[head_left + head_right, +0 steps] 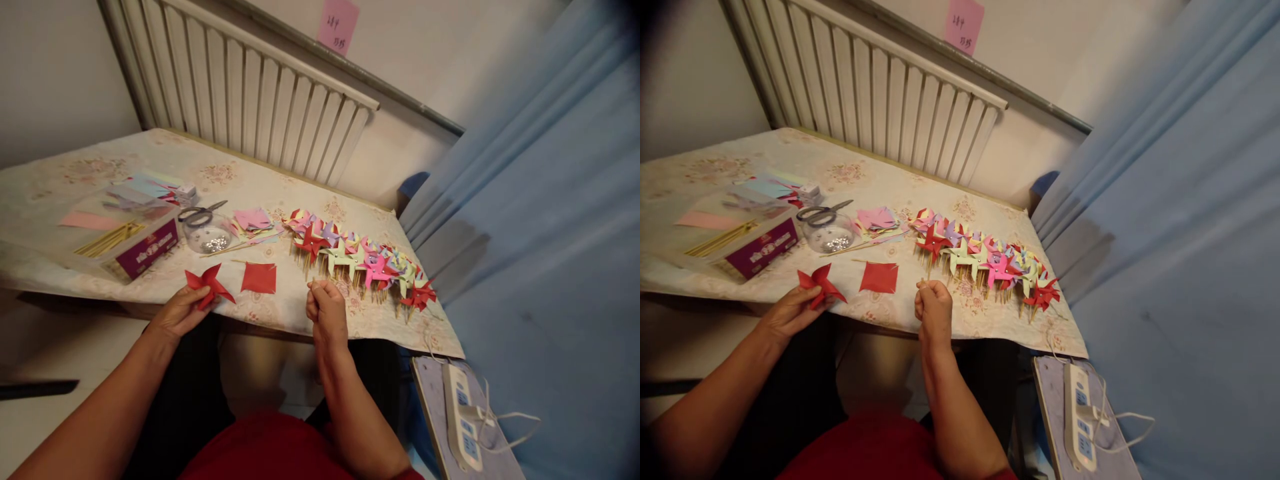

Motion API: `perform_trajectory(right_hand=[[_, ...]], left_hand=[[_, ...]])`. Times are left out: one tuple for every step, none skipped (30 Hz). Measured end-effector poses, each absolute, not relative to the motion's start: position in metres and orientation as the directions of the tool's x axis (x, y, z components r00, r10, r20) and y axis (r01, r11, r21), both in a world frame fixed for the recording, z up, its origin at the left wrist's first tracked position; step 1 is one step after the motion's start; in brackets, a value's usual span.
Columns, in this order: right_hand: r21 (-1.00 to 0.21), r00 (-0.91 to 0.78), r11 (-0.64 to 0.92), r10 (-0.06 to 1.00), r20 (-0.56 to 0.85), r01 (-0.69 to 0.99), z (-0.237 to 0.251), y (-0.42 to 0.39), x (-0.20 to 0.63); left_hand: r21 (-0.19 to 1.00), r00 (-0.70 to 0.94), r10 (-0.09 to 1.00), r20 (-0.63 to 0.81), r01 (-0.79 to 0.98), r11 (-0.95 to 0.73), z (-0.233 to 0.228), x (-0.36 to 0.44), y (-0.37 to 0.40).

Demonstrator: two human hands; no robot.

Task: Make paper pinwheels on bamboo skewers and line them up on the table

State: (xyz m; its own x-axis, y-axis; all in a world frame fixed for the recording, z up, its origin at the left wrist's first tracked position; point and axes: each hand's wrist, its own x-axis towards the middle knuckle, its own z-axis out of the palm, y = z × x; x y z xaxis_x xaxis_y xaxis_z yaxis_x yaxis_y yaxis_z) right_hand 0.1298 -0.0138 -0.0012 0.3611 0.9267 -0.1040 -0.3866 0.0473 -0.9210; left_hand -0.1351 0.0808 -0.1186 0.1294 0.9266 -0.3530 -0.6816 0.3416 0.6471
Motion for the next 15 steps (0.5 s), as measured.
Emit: perform_trajectory(right_hand=[[-0.922, 0.36, 0.039, 0.926, -0.112, -0.385, -0.0014, -0.0137, 0.1294], [-0.923, 0.361, 0.032, 0.925, -0.118, -0.384, -0.0016, -0.0137, 0.1291], [-0.922, 0.363, 0.029, 0.924, -0.122, -0.385, -0.0019, -0.0137, 0.1289], [-0.922, 0.365, 0.03, 0.923, -0.123, -0.386, -0.0023, -0.0136, 0.1288], [-0.921, 0.366, 0.034, 0.923, -0.12, -0.388, -0.0028, -0.0135, 0.1288], [-0.92, 0.363, 0.038, 0.924, -0.116, -0.39, -0.0035, -0.0134, 0.1289], [-0.92, 0.358, 0.041, 0.927, -0.111, -0.39, -0.0041, -0.0133, 0.1291], [-0.92, 0.352, 0.042, 0.93, -0.106, -0.389, -0.0048, -0.0131, 0.1294], [-0.922, 0.347, 0.043, 0.932, -0.102, -0.386, -0.0055, -0.013, 0.1298], [-0.923, 0.343, 0.041, 0.934, -0.1, -0.382, -0.006, -0.0129, 0.13], [-0.924, 0.343, 0.038, 0.934, -0.102, -0.379, -0.0064, -0.0128, 0.1302], [-0.925, 0.344, 0.034, 0.933, -0.106, -0.377, -0.0067, -0.0128, 0.1303], [-0.926, 0.346, 0.029, 0.931, -0.112, -0.376, -0.0068, -0.0128, 0.1303], [-0.926, 0.35, 0.023, 0.929, -0.119, -0.376, -0.0068, -0.0129, 0.1302], [-0.926, 0.354, 0.017, 0.927, -0.127, -0.377, -0.0068, -0.013, 0.1301]], left_hand=[[0.655, 0.128, 0.926, -0.354, -0.673, 0.343, -0.1185, -0.1351, 0.0809], [0.664, 0.127, 0.926, -0.356, -0.662, 0.346, -0.1185, -0.1351, 0.081], [0.673, 0.127, 0.926, -0.356, -0.652, 0.348, -0.1187, -0.1352, 0.0811], [0.677, 0.126, 0.927, -0.353, -0.65, 0.346, -0.1192, -0.1354, 0.0813], [0.678, 0.127, 0.928, -0.35, -0.65, 0.345, -0.1199, -0.1356, 0.0815], [0.677, 0.129, 0.928, -0.35, -0.65, 0.346, -0.1207, -0.1358, 0.0817], [0.674, 0.131, 0.926, -0.355, -0.65, 0.351, -0.1217, -0.1361, 0.082], [0.67, 0.133, 0.923, -0.361, -0.652, 0.355, -0.1227, -0.1363, 0.0823], [0.666, 0.132, 0.921, -0.367, -0.653, 0.359, -0.1236, -0.1365, 0.0825], [0.663, 0.13, 0.919, -0.373, -0.655, 0.362, -0.1243, -0.1366, 0.0827], [0.661, 0.13, 0.918, -0.374, -0.657, 0.362, -0.1248, -0.1366, 0.0828], [0.663, 0.129, 0.919, -0.372, -0.657, 0.36, -0.125, -0.1366, 0.0829], [0.667, 0.13, 0.921, -0.366, -0.654, 0.357, -0.125, -0.1366, 0.0828], [0.672, 0.131, 0.924, -0.359, -0.65, 0.354, -0.1248, -0.1366, 0.0827], [0.678, 0.134, 0.926, -0.354, -0.645, 0.353, -0.1245, -0.1366, 0.0826]])
